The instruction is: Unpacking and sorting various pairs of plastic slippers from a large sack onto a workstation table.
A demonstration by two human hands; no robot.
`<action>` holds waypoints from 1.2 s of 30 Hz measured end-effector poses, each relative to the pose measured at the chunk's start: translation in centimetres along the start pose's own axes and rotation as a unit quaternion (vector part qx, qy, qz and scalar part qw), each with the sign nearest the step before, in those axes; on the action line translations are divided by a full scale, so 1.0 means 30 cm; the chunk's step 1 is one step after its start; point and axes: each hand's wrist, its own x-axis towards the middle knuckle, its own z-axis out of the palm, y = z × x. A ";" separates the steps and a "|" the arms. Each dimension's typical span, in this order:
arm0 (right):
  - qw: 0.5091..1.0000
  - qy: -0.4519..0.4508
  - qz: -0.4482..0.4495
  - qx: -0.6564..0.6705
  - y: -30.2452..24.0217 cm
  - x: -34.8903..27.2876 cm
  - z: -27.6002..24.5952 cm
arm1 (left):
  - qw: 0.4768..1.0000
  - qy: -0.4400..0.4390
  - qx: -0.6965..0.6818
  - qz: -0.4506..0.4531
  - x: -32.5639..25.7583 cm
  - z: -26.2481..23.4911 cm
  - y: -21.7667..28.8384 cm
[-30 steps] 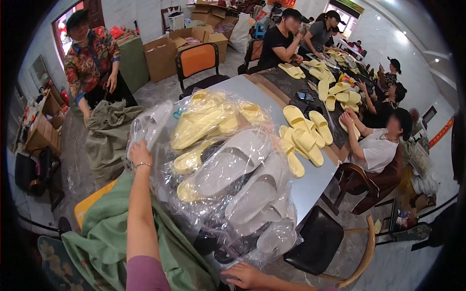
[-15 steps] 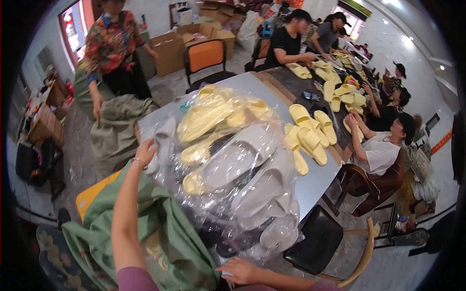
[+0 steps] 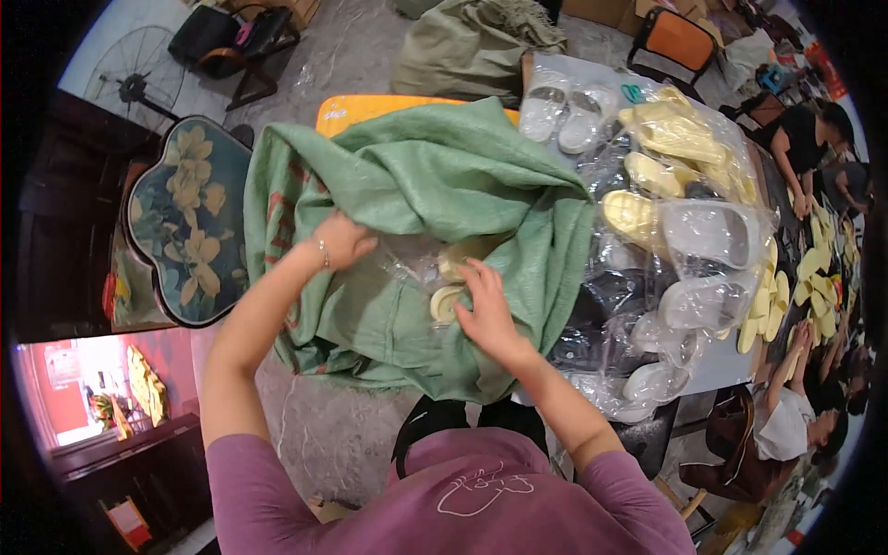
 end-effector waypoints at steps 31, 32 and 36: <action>0.886 0.222 -0.095 -0.395 0.397 0.465 0.401 | 0.818 0.339 -0.370 -0.284 0.193 -0.055 -0.178; 0.945 0.173 0.004 -0.278 0.339 0.460 0.412 | 0.849 0.156 -0.425 -0.273 0.168 -0.075 -0.188; 0.984 0.149 -0.001 -0.097 0.278 0.567 0.304 | 0.893 -0.045 -0.448 -0.012 0.020 -0.169 0.013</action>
